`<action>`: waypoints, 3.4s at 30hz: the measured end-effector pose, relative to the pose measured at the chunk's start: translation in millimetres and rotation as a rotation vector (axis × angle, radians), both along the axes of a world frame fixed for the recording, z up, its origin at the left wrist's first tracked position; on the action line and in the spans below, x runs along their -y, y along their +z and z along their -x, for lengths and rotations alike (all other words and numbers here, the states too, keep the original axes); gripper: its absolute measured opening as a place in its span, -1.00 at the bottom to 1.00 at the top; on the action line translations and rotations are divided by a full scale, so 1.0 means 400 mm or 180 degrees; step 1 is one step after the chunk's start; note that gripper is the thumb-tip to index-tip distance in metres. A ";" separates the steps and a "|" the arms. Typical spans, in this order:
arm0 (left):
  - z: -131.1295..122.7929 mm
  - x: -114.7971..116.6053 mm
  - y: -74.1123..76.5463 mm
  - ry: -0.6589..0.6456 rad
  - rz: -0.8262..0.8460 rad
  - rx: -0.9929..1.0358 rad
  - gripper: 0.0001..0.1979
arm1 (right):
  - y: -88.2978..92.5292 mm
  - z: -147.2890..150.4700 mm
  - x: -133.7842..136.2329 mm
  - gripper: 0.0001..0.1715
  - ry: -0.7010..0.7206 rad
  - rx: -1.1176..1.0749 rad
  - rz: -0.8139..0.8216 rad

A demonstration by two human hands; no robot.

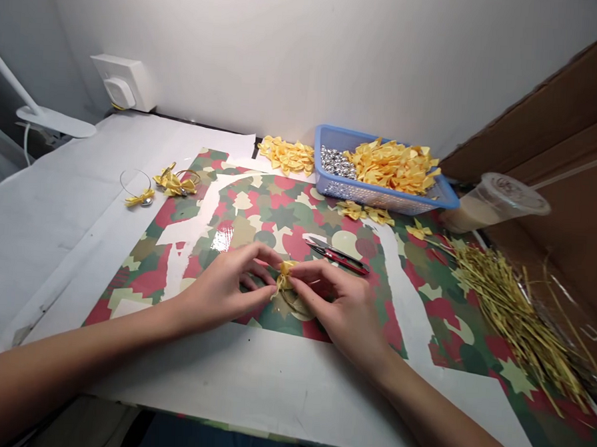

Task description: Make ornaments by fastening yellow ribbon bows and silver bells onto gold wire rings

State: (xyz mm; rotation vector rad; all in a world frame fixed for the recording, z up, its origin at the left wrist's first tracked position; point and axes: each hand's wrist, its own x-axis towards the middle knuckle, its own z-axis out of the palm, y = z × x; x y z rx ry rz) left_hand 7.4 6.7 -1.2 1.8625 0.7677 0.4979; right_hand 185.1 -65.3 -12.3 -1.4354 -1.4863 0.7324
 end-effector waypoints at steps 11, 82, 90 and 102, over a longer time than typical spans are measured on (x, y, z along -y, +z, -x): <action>-0.005 0.007 0.011 0.0095 -0.1057 0.0141 -0.80 | 0.002 0.008 0.011 -0.89 0.0026 -0.1039 0.0093; -0.005 0.027 0.022 0.0131 0.0334 0.0762 -0.82 | 0.030 0.012 0.020 -0.89 -0.0020 0.0584 -0.0675; -0.004 0.016 0.018 0.0219 0.0543 0.0797 -0.84 | 0.037 0.003 0.021 -0.91 0.0072 0.0253 -0.0202; -0.001 0.004 0.026 0.0178 0.1332 0.0781 -0.76 | 0.064 -0.028 0.011 -0.87 0.0388 -0.0516 0.0823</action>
